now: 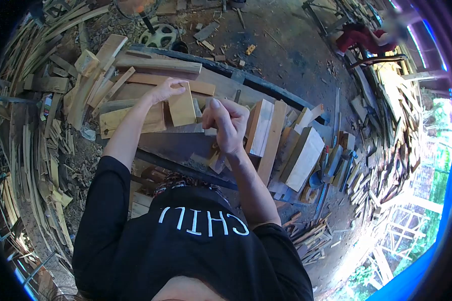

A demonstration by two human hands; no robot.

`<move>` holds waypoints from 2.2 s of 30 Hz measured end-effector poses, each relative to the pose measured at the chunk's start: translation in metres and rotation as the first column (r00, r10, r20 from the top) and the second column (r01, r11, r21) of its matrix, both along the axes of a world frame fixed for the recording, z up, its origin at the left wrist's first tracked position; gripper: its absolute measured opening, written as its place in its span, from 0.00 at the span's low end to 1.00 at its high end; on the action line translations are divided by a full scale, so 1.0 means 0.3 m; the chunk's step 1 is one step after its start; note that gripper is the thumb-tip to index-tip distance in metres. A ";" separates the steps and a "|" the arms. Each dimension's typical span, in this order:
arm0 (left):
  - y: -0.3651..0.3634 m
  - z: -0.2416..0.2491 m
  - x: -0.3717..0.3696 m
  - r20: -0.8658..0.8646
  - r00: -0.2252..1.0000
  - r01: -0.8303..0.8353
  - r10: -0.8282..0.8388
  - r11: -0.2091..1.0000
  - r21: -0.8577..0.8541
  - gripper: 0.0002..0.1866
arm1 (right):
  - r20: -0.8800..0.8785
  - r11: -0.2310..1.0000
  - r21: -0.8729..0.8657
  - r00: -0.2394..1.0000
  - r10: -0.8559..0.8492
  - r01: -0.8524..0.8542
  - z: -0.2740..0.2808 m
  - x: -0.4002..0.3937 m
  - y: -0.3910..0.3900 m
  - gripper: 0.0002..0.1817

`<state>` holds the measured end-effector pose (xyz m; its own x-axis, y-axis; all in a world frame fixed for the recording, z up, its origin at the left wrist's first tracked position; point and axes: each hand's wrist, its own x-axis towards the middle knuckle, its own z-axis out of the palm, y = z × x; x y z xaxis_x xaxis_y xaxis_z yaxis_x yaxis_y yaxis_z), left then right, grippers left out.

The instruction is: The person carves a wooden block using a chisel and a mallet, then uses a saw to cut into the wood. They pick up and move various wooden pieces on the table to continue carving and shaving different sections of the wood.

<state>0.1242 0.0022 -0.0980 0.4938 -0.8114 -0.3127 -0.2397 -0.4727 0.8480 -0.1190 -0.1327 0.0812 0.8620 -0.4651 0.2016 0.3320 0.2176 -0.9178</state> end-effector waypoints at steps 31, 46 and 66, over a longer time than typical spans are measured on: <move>0.022 0.467 -0.420 -0.131 0.984 0.033 -0.125 0.837 -0.547 0.29 | -0.195 0.904 -0.422 0.981 -0.021 -0.065 0.031 0.071 -0.004 0.20; 0.006 0.329 -0.572 -0.273 0.905 -0.425 0.327 0.663 -0.616 0.08 | -0.586 0.478 -0.786 0.227 -0.778 -0.391 -0.411 -0.683 -0.160 0.52; -0.078 0.313 -0.644 -0.068 0.930 -0.328 0.360 0.735 -0.593 0.10 | -0.536 0.736 -0.606 0.530 -0.657 0.301 -0.310 -0.779 -0.131 0.36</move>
